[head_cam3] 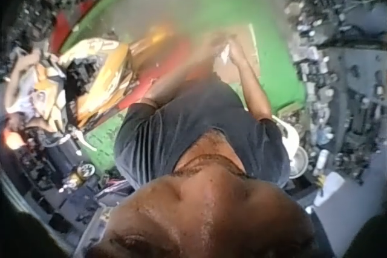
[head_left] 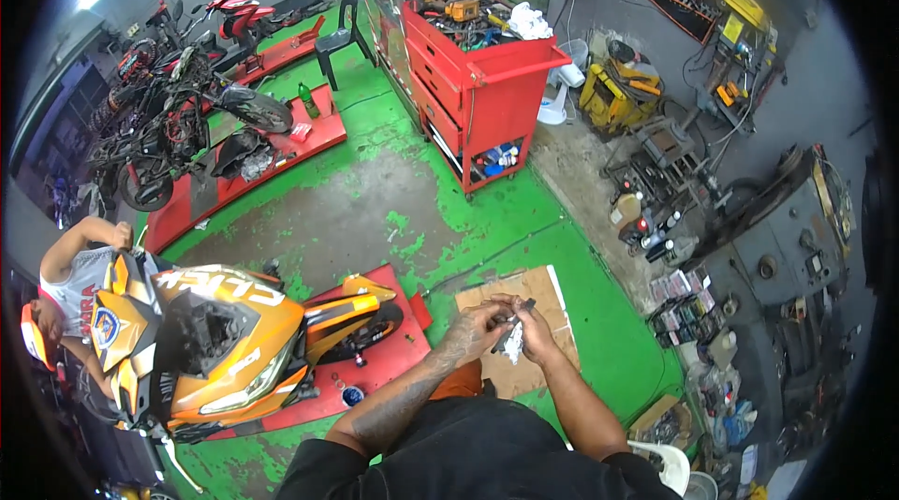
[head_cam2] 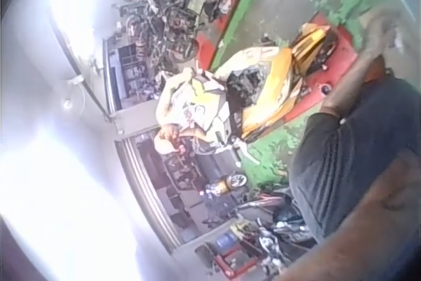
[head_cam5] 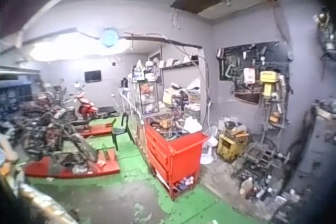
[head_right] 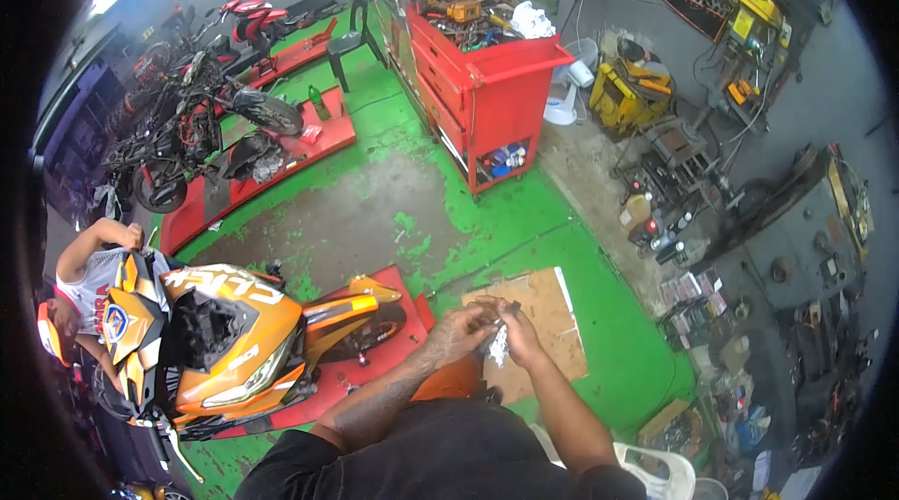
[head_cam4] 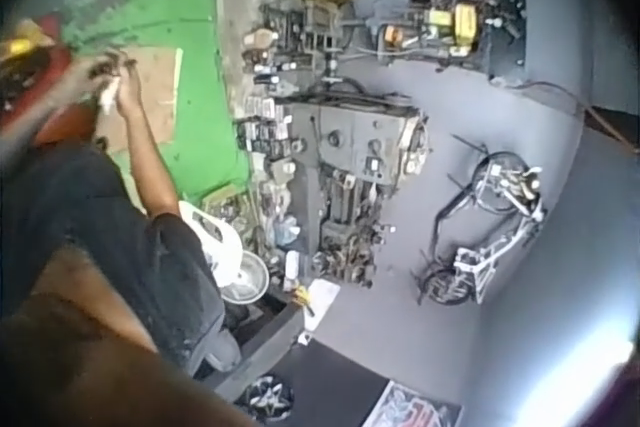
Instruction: Repairing and assembling components of a motorcycle in a service bay.
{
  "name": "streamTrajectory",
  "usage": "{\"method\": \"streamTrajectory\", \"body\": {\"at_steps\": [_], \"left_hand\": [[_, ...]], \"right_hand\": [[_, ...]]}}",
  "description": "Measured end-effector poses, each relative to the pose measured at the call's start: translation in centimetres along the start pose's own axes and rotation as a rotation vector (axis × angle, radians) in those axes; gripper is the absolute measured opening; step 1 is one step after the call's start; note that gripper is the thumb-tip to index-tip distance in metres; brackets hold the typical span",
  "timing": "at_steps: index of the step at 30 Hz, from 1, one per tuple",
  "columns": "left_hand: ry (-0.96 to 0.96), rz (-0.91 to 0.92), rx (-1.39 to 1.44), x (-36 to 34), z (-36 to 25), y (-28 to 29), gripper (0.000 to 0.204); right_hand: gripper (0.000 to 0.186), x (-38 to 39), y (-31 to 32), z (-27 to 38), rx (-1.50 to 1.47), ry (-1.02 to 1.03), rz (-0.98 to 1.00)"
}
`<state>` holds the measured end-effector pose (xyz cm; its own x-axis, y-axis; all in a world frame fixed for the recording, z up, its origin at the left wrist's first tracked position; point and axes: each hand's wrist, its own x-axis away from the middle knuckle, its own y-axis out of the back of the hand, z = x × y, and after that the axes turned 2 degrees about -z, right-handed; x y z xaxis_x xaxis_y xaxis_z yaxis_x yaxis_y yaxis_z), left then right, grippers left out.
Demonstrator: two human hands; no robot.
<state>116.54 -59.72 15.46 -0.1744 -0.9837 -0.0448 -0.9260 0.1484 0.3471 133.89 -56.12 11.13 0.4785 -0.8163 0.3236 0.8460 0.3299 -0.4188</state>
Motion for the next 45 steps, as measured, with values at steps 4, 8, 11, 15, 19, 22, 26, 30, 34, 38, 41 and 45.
{"method": "streamTrajectory", "body": {"at_steps": [4, 8, 11, 15, 19, 22, 26, 30, 34, 38, 41, 45], "left_hand": [[0.002, -0.099, -0.004, -7.2, 2.4, 2.8, 0.028], [0.105, -0.192, 0.085, -16.1, 7.3, 7.5, 0.028], [0.203, -0.247, 0.072, -23.3, 9.2, 11.9, 0.027], [0.126, -0.247, -0.116, -32.6, 9.7, 17.5, 0.028], [0.018, -0.252, -0.256, -41.5, 8.2, 22.4, 0.024], [-0.032, -0.312, -0.237, -46.7, 8.3, 24.3, 0.023], [0.055, -0.324, -0.227, -51.8, 8.2, 25.8, 0.022], [0.134, -0.414, -0.241, -55.7, 8.3, 28.0, 0.021], [0.266, -0.598, -0.248, -60.1, 8.1, 30.2, 0.018], [0.237, -0.675, -0.41, -65.3, 6.0, 32.1, 0.018], [0.17, -0.718, -0.372, -68.7, 6.0, 33.2, 0.017], [0.21, -0.624, -0.435, -72.4, 5.5, 35.1, 0.022]], "right_hand": [[0.044, -4.1, 3.9, 5.6, 0.06, 0.1, -0.208], [0.039, -9.4, 13.2, 9.2, 0.211, 0.126, -0.362], [0.039, -14.4, 17.1, 12.5, 0.04, 0.107, -0.52], [0.042, -22.0, 16.7, 18.4, -0.118, 0.002, -0.643], [0.042, -30.9, 16.2, 24.0, 0.12, 0.084, -0.605], [0.034, -37.1, 15.5, 29.0, 0.417, 0.208, -0.536], [0.026, -46.7, 18.1, 33.7, 0.523, 0.279, -0.529], [0.016, -58.3, 17.7, 40.1, 0.805, 0.626, -0.314], [0.029, -67.4, 14.3, 45.7, 1.089, 0.721, 0.002], [0.035, -72.9, 14.3, 46.7, 1.181, 0.871, 0.219], [0.032, -74.1, 14.5, 46.3, 1.307, 0.982, 0.238], [0.024, -74.9, 14.5, 46.6, 1.166, 0.94, 0.275]]}}
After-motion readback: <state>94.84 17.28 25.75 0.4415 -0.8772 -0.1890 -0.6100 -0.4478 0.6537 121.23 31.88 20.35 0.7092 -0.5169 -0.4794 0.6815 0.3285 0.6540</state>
